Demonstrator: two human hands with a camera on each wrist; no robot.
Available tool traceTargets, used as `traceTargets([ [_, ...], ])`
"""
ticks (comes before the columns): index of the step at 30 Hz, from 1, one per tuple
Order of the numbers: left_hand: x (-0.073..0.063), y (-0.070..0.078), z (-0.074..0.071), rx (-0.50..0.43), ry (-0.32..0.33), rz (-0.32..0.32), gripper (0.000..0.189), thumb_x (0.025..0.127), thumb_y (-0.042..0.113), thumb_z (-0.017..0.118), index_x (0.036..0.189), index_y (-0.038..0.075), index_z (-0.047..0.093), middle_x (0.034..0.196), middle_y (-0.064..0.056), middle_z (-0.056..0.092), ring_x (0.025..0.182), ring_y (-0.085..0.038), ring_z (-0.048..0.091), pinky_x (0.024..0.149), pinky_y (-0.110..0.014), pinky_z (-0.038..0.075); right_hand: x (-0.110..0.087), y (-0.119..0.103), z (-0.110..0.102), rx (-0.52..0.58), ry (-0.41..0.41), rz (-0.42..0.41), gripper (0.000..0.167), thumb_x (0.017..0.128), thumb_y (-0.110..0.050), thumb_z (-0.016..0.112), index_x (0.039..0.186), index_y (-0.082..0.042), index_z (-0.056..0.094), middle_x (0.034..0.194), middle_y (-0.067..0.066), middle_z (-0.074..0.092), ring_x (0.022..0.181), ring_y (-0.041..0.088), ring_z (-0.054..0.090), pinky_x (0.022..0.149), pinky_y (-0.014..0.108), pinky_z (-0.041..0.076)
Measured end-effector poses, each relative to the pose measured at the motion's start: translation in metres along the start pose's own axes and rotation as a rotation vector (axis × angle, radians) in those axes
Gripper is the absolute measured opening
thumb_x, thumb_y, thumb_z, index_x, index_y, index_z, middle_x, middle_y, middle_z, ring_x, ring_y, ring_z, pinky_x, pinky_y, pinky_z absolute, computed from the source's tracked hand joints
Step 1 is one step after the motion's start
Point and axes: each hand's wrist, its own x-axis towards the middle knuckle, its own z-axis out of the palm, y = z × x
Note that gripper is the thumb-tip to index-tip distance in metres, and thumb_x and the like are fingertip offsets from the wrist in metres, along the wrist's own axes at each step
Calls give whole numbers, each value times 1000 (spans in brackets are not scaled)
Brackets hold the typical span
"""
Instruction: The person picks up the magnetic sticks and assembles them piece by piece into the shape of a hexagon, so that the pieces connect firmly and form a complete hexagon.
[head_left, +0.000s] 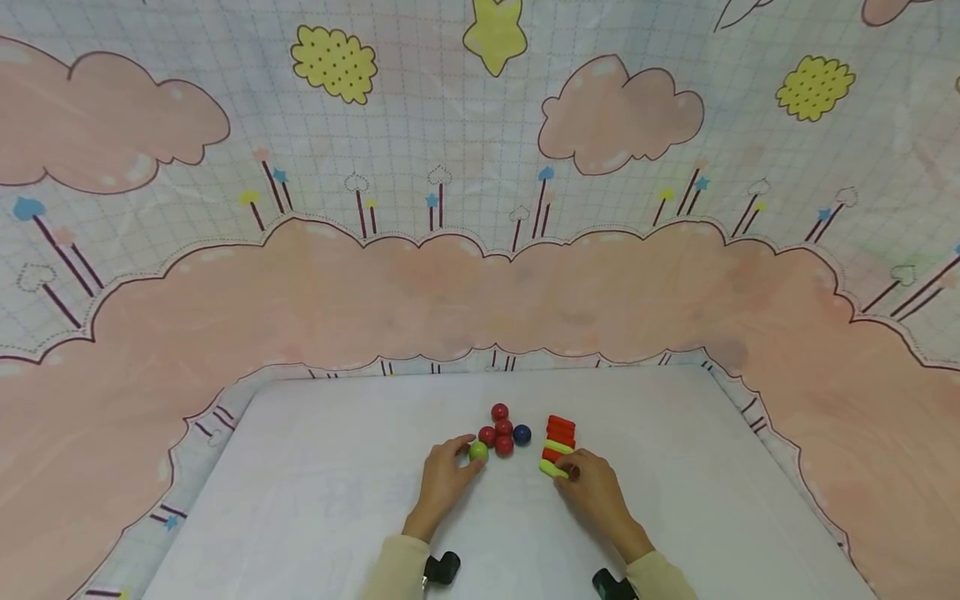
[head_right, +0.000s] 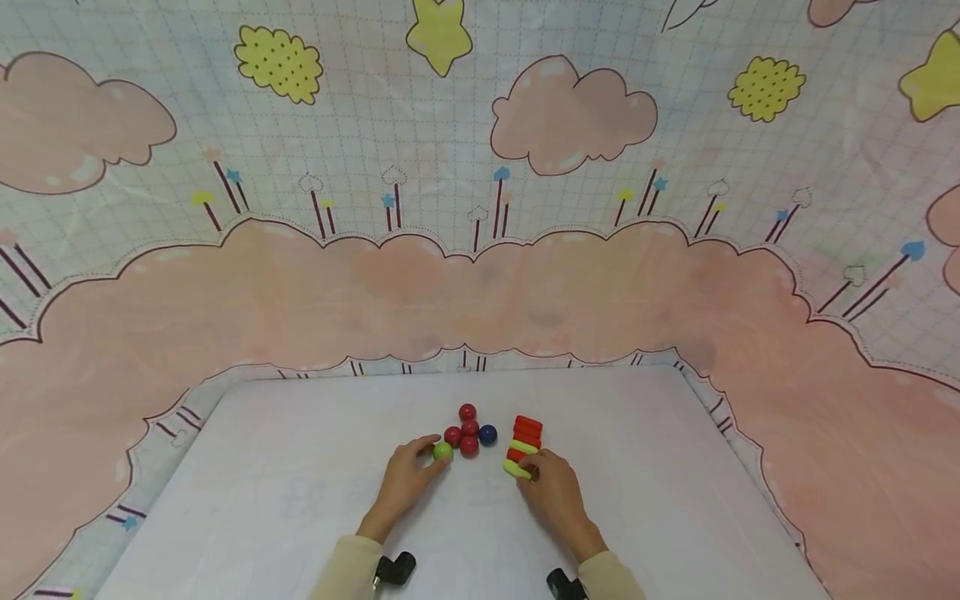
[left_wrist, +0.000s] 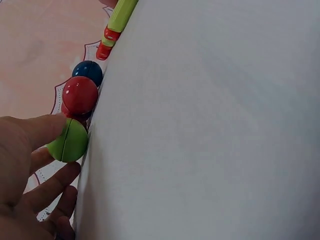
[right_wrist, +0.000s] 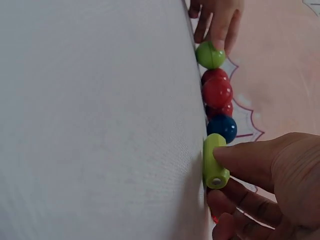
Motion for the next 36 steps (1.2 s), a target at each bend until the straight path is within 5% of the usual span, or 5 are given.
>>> traceTargets([
  [7,0,-1,1,7,-2,-3,35,84,20,77,117,10,69,113,-9,70,104,-26,60,91,-46,50,-1,-3,0,17,7,14,15,78,-8,79,92,-10,76,79,-1,69,72,11,56,67,28,49],
  [13,-6,-1,-7,-60,-25,-11,36,86,19,75,119,9,66,115,-9,69,108,-26,62,95,-47,49,-5,-6,-2,77,5,35,16,80,-8,75,96,-9,76,90,3,73,79,14,64,72,33,56],
  [25,-14,5,-32,-313,-62,5,41,87,13,73,124,0,61,111,-13,69,103,-26,67,83,-22,54,-9,-32,-14,184,-16,-121,21,82,-2,76,102,-9,74,105,6,73,86,14,67,74,23,57],
  [36,-28,15,-48,-411,-92,-1,41,88,12,73,125,1,59,117,-14,67,108,-25,66,85,-22,54,-8,-61,-22,187,-35,-212,23,82,-6,77,104,-12,74,100,1,71,83,12,60,72,17,52],
])
